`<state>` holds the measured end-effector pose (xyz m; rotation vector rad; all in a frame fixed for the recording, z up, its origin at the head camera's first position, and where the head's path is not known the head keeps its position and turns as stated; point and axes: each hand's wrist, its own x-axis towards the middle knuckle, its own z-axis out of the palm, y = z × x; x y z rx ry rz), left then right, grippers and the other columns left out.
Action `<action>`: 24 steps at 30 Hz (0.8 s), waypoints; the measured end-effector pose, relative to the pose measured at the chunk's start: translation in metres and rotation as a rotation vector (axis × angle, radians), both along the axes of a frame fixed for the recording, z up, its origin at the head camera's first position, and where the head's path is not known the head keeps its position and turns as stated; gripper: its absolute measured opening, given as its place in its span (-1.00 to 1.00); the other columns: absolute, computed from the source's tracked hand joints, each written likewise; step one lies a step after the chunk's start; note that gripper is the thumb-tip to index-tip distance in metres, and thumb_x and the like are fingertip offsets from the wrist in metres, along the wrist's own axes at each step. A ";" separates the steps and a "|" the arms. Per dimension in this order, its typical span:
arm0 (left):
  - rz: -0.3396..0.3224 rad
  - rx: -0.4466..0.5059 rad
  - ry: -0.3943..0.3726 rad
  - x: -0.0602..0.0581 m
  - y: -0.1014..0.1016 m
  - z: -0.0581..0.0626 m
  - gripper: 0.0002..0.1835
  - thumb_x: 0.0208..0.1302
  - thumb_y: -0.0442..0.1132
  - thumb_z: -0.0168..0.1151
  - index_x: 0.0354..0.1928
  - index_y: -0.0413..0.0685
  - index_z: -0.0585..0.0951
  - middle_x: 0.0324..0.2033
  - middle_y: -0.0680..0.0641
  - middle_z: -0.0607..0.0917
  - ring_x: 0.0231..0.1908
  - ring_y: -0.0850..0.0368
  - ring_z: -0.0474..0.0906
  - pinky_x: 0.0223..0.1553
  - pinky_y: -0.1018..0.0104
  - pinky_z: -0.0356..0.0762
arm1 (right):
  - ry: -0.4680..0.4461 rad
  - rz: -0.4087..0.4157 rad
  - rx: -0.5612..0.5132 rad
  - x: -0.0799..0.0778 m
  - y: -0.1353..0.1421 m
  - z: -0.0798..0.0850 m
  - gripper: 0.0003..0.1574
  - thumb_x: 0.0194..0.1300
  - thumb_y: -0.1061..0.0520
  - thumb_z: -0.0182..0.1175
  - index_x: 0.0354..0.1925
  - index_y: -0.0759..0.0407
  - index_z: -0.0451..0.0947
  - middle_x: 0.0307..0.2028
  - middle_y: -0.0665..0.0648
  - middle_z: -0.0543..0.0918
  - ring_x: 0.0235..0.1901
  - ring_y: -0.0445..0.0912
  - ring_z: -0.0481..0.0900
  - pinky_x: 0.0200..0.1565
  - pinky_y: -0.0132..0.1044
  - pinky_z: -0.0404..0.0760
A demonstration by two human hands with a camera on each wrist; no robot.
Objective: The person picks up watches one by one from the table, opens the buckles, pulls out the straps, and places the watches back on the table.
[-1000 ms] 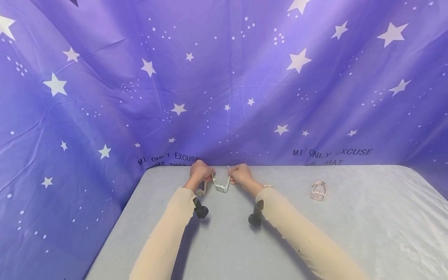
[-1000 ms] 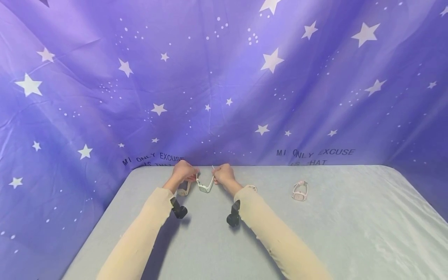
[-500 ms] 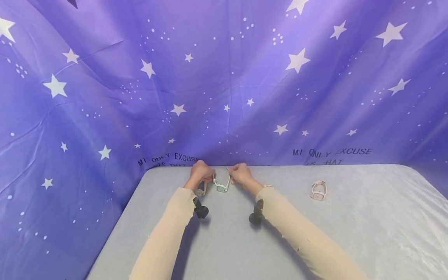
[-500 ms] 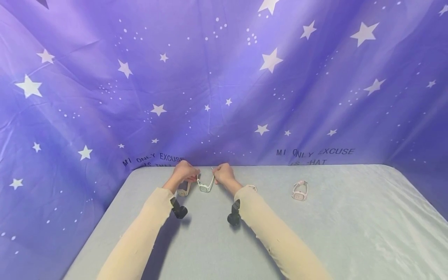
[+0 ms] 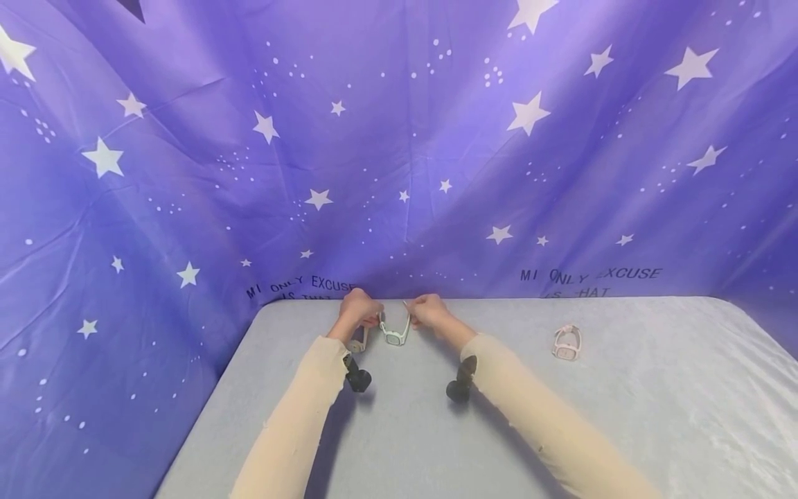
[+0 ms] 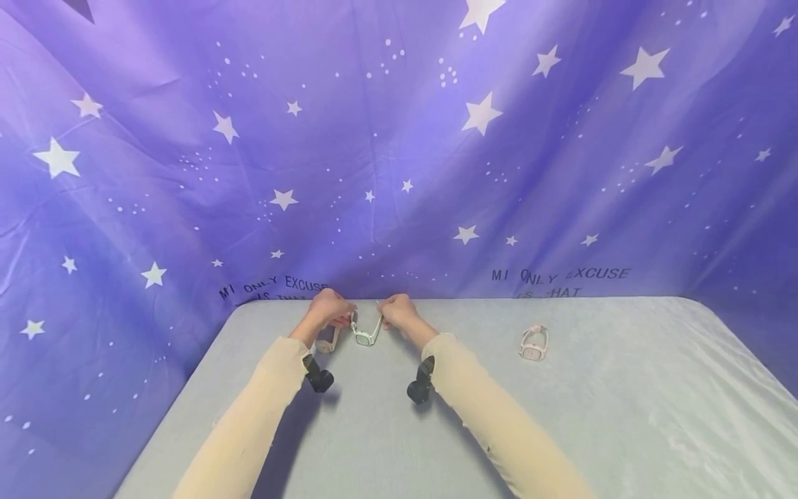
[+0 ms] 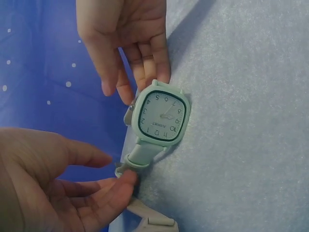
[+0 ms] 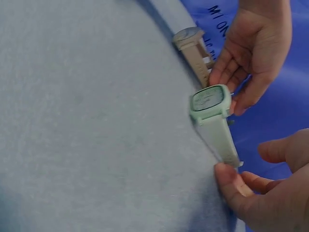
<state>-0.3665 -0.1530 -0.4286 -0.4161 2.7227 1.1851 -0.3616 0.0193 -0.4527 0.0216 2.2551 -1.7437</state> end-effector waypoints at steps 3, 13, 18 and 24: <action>-0.004 0.002 0.021 0.001 0.002 0.002 -0.89 0.17 -0.34 0.31 -0.36 -0.29 0.63 -0.61 -0.12 0.69 -0.64 0.15 0.63 -0.51 0.34 0.73 | -0.030 0.053 -0.007 0.000 0.006 0.005 -0.52 0.47 0.24 0.11 0.22 0.54 0.40 0.02 0.45 0.62 -0.09 0.16 0.69 0.06 -0.09 0.74; -0.080 -0.168 0.147 0.016 0.015 0.019 -0.80 0.24 -0.18 0.28 -0.28 -0.21 0.66 -0.36 -0.17 0.78 -0.35 -0.01 0.71 -0.24 0.21 0.69 | -0.009 0.227 0.013 0.009 0.034 0.033 -0.38 0.53 0.14 0.07 0.39 0.46 0.26 0.21 0.56 0.52 0.22 0.35 0.55 0.26 0.12 0.59; -0.162 -0.120 0.308 0.019 0.032 0.017 -0.52 0.26 -0.18 0.28 0.19 -0.25 0.58 0.01 -0.27 0.75 0.02 -0.19 0.69 0.13 -0.02 0.61 | 0.139 0.206 0.043 0.022 0.056 0.043 -0.42 0.49 0.17 0.10 0.37 0.42 0.34 0.23 0.51 0.55 0.22 0.33 0.56 0.27 0.13 0.58; -0.328 0.006 0.455 0.029 0.053 0.016 -0.56 0.26 -0.32 0.28 0.20 -0.19 0.59 -0.29 -0.15 0.79 -0.35 0.07 0.67 -0.13 0.16 0.67 | 0.381 0.110 0.166 0.038 0.084 0.048 -0.48 0.44 0.24 0.15 0.28 0.43 0.44 0.18 0.48 0.60 0.20 0.30 0.60 0.27 0.10 0.58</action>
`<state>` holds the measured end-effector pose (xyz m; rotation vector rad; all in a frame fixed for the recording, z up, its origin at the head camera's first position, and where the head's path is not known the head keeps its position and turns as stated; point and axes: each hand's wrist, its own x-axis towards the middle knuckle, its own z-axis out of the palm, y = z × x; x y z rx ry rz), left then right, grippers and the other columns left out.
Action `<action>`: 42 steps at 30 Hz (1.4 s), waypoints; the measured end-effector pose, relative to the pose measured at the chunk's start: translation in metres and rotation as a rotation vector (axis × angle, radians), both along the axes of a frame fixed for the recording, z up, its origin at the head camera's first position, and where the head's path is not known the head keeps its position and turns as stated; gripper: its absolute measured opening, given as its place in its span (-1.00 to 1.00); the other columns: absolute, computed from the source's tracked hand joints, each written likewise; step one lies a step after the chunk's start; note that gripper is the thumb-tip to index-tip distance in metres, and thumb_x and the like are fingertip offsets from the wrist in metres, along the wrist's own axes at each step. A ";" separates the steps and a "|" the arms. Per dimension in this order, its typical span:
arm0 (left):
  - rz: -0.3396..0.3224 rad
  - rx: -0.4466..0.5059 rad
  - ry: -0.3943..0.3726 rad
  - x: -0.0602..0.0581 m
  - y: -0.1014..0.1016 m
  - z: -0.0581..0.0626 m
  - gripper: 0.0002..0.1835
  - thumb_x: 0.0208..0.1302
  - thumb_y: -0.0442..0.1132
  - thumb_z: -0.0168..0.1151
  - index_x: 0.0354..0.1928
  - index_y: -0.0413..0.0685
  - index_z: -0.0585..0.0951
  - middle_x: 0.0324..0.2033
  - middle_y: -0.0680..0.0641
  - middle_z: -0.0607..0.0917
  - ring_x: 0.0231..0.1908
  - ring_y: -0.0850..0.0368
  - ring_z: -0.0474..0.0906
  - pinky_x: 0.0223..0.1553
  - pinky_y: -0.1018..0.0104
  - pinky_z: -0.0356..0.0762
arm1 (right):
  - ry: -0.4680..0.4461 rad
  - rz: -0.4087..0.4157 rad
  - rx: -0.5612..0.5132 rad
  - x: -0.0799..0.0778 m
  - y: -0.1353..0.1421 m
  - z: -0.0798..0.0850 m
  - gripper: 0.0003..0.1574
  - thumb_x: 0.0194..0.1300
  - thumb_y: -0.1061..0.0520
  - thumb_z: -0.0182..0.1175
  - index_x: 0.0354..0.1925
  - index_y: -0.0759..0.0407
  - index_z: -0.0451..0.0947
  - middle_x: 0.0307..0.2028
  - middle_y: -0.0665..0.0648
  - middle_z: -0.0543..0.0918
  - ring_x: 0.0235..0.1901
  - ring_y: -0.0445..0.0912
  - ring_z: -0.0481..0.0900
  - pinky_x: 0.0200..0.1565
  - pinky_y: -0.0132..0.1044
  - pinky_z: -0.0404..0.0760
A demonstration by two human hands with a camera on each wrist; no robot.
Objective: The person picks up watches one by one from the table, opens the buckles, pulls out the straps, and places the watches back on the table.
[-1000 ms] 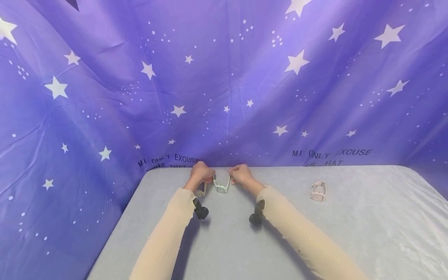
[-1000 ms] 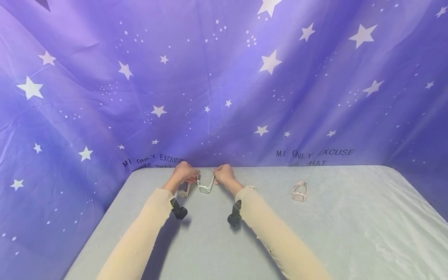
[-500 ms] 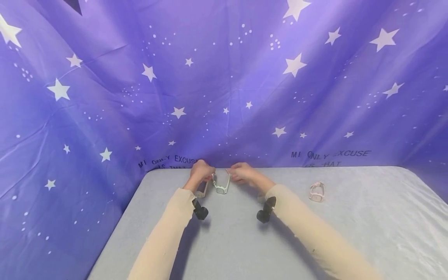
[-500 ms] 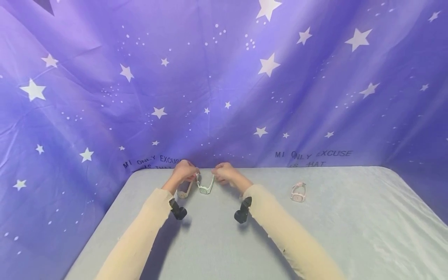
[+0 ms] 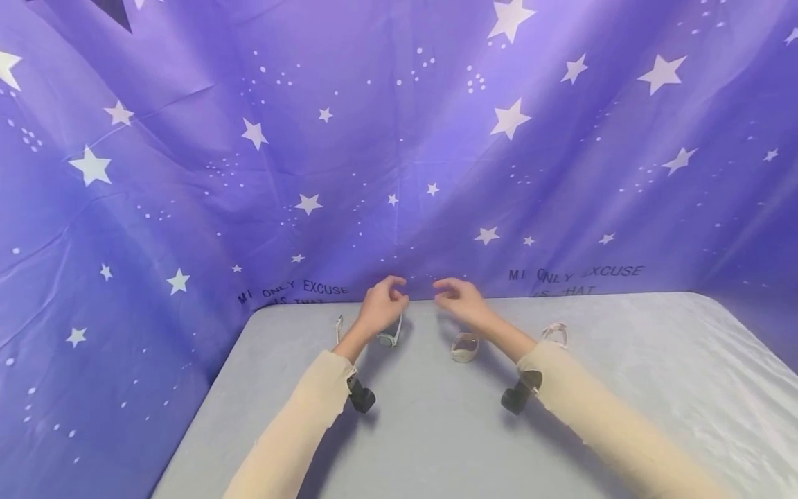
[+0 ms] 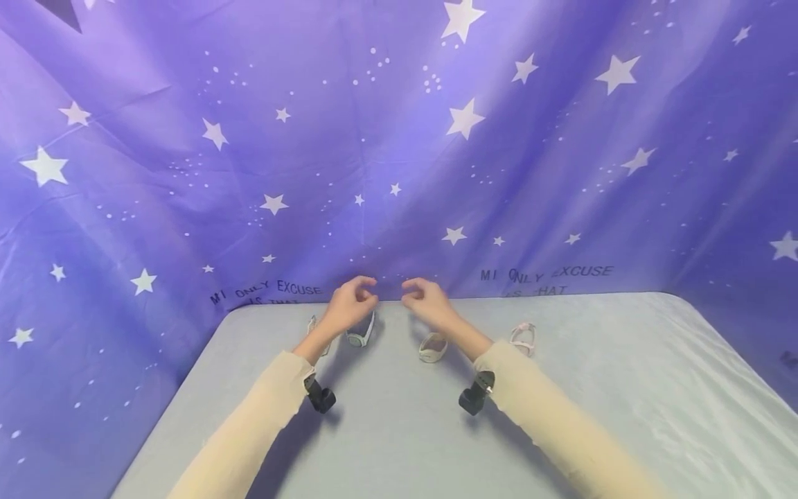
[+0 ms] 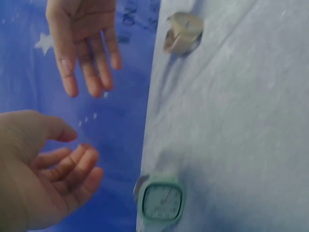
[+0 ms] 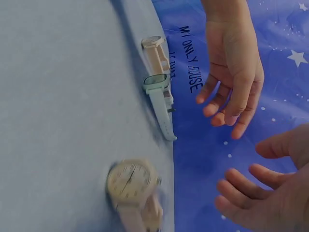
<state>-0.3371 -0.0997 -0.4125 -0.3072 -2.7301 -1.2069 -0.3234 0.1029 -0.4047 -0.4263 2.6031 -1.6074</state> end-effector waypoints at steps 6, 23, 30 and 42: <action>-0.159 0.026 0.074 0.012 0.017 -0.008 -0.58 0.25 -0.39 0.23 0.18 -0.18 0.61 -0.32 -0.10 0.77 -0.36 0.15 0.65 -0.24 0.30 0.65 | 0.135 -0.019 0.055 0.018 0.023 -0.003 -0.42 0.41 0.29 0.15 0.33 0.48 0.35 0.25 0.53 0.51 0.24 0.38 0.52 0.31 0.22 0.50; -0.480 -0.399 -0.005 0.027 0.040 -0.029 -0.25 0.13 -0.19 0.44 0.41 -0.06 0.44 0.19 -0.09 0.68 0.21 0.02 0.60 0.31 0.12 0.54 | 0.064 0.030 0.313 0.050 0.061 -0.037 0.11 0.23 0.06 0.40 0.49 0.50 0.07 0.39 0.55 0.34 0.33 0.41 0.42 0.37 0.29 0.37; -0.488 -0.453 0.001 0.028 0.047 -0.030 -0.23 0.10 -0.15 0.47 0.39 -0.09 0.47 0.34 -0.11 0.57 0.38 -0.03 0.46 0.44 0.12 0.40 | 0.052 0.028 0.412 0.053 0.063 -0.050 0.08 0.18 0.05 0.44 0.44 0.52 0.17 0.37 0.54 0.38 0.30 0.38 0.46 0.42 0.27 0.32; -0.517 -0.506 0.025 0.022 0.050 -0.038 -0.32 0.08 -0.07 0.49 0.32 0.10 0.57 0.23 0.01 0.62 0.30 0.04 0.49 0.35 0.14 0.49 | 0.123 0.011 0.443 0.058 0.062 -0.055 -0.08 0.15 0.02 0.45 0.30 0.52 0.38 0.29 0.58 0.44 0.33 0.46 0.38 0.41 0.33 0.30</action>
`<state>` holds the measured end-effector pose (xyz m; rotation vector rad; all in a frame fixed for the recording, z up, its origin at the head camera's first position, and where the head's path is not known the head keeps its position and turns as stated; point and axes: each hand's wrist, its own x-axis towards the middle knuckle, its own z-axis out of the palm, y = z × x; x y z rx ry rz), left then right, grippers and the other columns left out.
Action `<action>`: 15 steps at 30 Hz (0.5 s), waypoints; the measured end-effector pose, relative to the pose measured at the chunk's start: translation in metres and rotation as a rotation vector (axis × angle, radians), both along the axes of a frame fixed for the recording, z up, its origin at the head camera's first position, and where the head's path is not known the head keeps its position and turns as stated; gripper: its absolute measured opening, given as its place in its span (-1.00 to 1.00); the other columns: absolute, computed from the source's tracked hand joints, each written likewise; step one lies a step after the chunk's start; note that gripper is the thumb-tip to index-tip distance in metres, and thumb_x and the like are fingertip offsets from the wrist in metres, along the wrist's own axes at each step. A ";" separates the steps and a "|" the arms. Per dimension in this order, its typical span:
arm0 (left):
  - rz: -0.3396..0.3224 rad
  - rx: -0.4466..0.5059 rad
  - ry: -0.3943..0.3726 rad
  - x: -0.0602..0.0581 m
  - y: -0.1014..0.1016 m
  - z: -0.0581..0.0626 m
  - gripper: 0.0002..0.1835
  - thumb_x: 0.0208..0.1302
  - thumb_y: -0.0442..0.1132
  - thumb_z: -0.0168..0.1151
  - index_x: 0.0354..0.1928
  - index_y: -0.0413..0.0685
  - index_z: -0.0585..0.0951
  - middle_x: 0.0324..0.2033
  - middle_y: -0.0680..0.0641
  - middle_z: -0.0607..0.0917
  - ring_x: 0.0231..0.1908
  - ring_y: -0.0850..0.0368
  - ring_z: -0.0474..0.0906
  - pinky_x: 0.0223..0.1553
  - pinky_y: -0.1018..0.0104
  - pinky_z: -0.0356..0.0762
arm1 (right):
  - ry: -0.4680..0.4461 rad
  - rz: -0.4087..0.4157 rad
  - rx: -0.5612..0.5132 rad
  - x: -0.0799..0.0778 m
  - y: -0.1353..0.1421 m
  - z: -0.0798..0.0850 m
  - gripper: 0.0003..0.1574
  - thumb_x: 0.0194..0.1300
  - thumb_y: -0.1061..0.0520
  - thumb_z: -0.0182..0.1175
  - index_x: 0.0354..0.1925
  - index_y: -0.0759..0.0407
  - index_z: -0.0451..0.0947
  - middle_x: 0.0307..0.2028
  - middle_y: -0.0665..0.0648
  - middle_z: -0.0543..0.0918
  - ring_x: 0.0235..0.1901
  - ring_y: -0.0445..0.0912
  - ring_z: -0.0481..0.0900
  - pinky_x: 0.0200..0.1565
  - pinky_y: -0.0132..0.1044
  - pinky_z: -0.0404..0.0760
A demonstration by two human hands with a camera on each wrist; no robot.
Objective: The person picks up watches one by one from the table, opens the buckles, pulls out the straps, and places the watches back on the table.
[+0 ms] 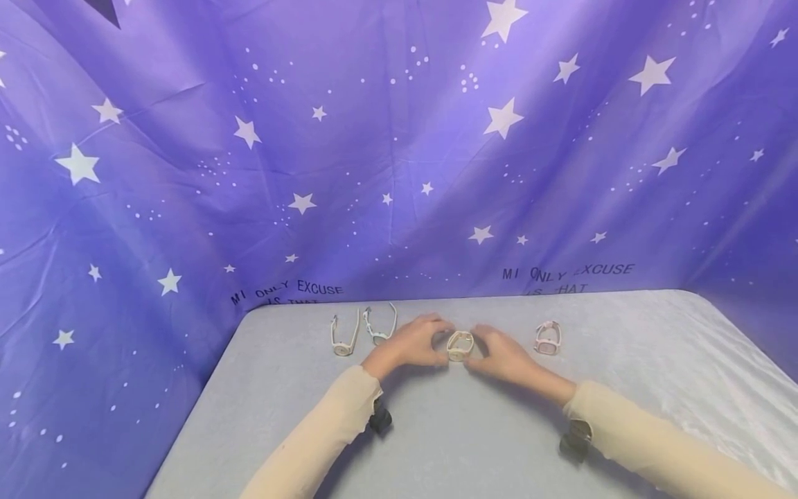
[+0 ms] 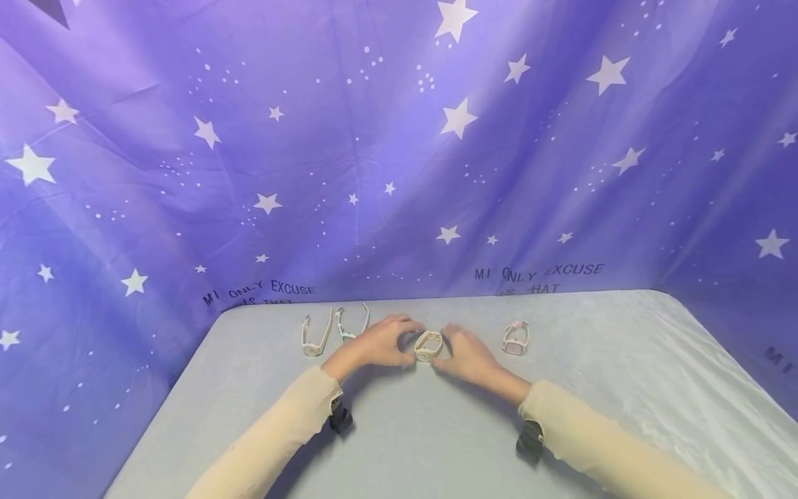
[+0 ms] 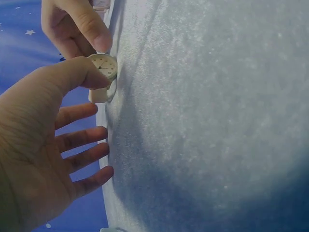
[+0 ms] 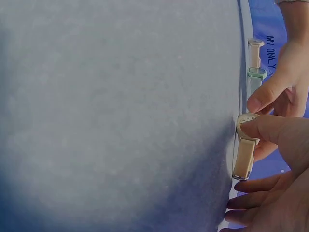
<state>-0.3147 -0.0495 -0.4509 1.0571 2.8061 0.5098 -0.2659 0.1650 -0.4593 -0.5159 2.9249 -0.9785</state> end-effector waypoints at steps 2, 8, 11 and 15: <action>-0.005 -0.008 0.012 0.000 0.000 -0.001 -0.31 0.07 -0.06 0.49 0.31 0.13 0.57 0.20 0.02 0.62 0.28 0.05 0.49 0.34 0.15 0.50 | 0.020 0.001 0.008 0.000 0.000 -0.001 -0.11 0.16 0.01 0.45 0.29 0.49 0.41 0.29 0.57 0.45 0.33 0.45 0.39 0.40 0.33 0.31; -0.017 -0.029 0.040 -0.001 0.000 -0.002 -0.30 0.07 -0.01 0.50 0.32 0.17 0.57 0.18 0.02 0.62 0.25 0.06 0.51 0.31 0.14 0.51 | 0.211 0.045 0.106 -0.002 0.001 -0.005 -0.35 0.13 -0.04 0.47 0.04 0.36 0.61 0.01 0.40 0.70 0.04 0.31 0.64 0.19 0.26 0.56; -0.023 -0.041 0.049 -0.002 0.001 -0.002 -0.28 0.08 0.02 0.50 0.34 0.17 0.54 0.20 0.02 0.62 0.25 0.06 0.51 0.31 0.11 0.52 | 0.330 0.072 0.189 -0.003 0.001 -0.007 -0.45 0.13 -0.05 0.46 -0.08 0.33 0.65 -0.12 0.31 0.73 -0.08 0.22 0.66 0.10 0.20 0.62; -0.029 -0.043 0.053 -0.003 0.002 -0.002 -0.29 0.11 0.04 0.49 0.35 0.16 0.54 0.20 0.02 0.63 0.24 0.05 0.52 0.31 0.10 0.52 | 0.414 0.090 0.297 -0.003 0.001 -0.009 -0.42 0.17 -0.06 0.39 -0.06 0.40 0.63 -0.05 0.36 0.69 0.02 0.24 0.62 0.17 0.18 0.58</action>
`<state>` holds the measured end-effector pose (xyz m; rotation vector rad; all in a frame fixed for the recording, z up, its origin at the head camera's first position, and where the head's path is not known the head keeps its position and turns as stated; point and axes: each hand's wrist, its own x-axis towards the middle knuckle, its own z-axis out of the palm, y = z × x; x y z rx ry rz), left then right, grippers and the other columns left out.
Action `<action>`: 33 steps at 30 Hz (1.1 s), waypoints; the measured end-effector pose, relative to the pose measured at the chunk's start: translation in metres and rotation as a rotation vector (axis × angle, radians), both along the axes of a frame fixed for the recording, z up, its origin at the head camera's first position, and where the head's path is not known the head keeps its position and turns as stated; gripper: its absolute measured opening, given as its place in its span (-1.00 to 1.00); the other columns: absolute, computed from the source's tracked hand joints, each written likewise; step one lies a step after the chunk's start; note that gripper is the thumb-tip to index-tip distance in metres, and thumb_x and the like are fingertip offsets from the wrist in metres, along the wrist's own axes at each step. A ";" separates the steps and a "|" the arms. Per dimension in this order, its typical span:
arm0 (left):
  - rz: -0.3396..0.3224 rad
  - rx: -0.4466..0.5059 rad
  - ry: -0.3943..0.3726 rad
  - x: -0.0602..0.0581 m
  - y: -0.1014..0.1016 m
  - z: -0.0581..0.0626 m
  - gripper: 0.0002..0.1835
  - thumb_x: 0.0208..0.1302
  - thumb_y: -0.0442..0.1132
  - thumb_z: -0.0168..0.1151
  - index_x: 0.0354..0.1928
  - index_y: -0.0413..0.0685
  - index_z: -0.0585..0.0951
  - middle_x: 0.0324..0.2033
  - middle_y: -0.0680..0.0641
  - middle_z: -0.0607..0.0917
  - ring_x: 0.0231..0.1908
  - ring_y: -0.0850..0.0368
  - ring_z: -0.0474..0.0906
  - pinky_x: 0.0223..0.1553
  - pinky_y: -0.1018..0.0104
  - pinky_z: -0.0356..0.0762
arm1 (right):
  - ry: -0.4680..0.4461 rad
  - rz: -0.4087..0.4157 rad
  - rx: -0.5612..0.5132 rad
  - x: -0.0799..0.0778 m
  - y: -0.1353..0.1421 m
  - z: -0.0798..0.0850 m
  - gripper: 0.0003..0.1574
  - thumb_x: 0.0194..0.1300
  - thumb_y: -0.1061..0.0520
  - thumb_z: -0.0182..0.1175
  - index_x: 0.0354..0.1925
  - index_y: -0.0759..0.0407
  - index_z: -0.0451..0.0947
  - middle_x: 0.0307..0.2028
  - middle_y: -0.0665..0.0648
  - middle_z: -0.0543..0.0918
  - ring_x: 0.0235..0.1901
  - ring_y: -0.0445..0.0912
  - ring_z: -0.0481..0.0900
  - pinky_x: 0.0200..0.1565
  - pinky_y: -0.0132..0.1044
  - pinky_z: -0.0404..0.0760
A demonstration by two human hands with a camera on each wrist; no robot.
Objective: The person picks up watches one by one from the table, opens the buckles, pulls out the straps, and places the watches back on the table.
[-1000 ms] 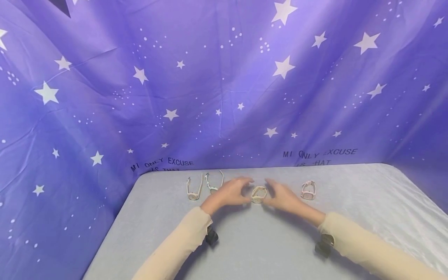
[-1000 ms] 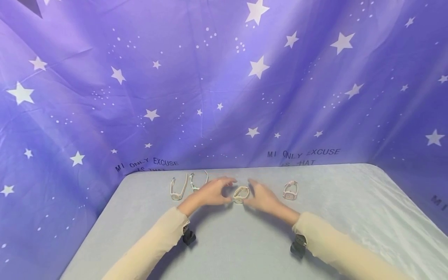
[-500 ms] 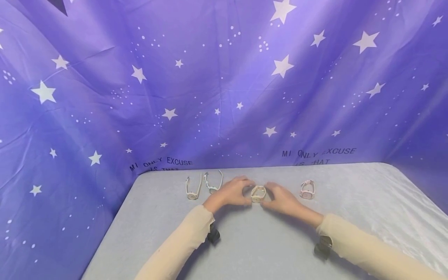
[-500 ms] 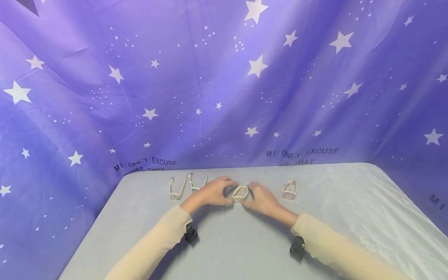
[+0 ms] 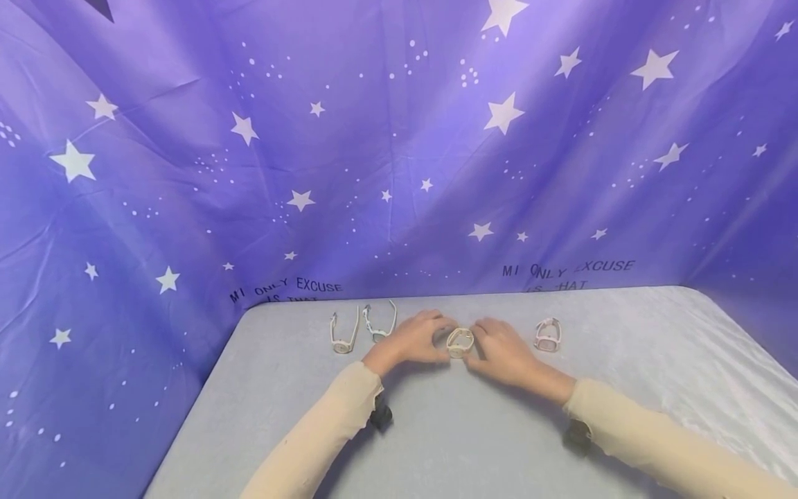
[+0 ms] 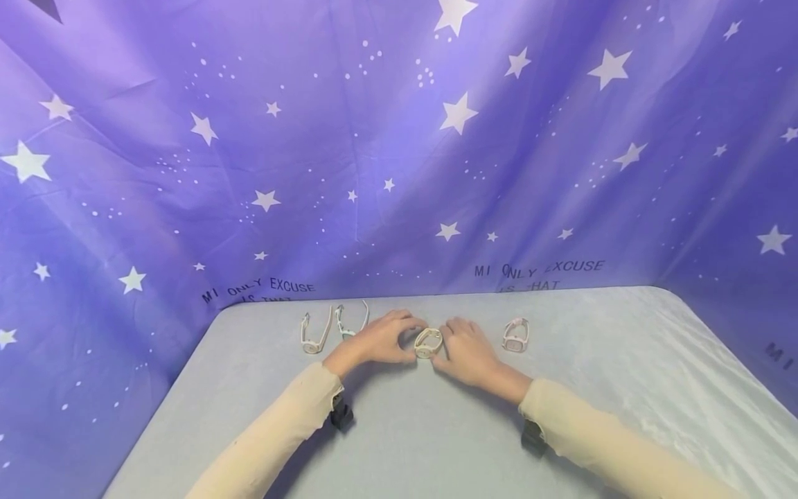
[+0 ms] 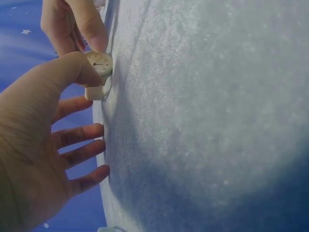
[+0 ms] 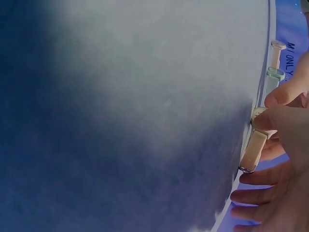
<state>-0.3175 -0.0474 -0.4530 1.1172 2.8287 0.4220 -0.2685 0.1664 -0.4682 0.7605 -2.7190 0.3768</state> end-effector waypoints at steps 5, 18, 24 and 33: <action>-0.003 0.011 -0.001 -0.001 0.000 0.000 -0.31 0.11 0.05 0.50 0.32 0.18 0.56 0.21 0.01 0.62 0.26 0.04 0.51 0.32 0.09 0.51 | -0.027 -0.011 0.039 0.000 0.001 0.001 -0.36 0.20 -0.03 0.32 0.06 0.44 0.58 0.10 0.44 0.63 0.18 0.31 0.55 0.30 0.23 0.49; 0.016 0.013 -0.007 -0.004 0.000 -0.004 -0.31 0.11 0.05 0.50 0.32 0.20 0.57 0.13 0.04 0.64 0.18 0.10 0.52 0.25 0.15 0.55 | 0.056 0.067 -0.007 -0.005 0.004 -0.009 -0.47 0.15 0.02 0.38 -0.05 0.39 0.61 -0.12 0.28 0.71 -0.05 0.18 0.66 0.15 0.13 0.62; 0.013 0.071 -0.006 -0.003 -0.004 -0.005 -0.33 0.07 0.00 0.53 0.28 0.17 0.59 0.14 0.06 0.66 0.22 0.08 0.52 0.30 0.14 0.52 | 0.049 0.106 -0.091 -0.007 0.000 -0.010 -0.60 0.09 0.15 0.36 -0.11 0.34 0.61 -0.23 0.20 0.72 -0.16 0.10 0.66 0.06 0.07 0.65; 0.023 0.233 0.023 -0.001 -0.009 -0.007 -0.39 0.06 -0.15 0.47 0.24 0.04 0.61 0.19 0.01 0.69 0.28 0.04 0.55 0.39 0.16 0.45 | 0.041 0.066 -0.136 -0.003 -0.005 -0.006 -0.44 0.11 0.20 0.35 0.07 0.44 0.57 -0.03 0.33 0.72 0.02 0.22 0.66 0.20 0.14 0.60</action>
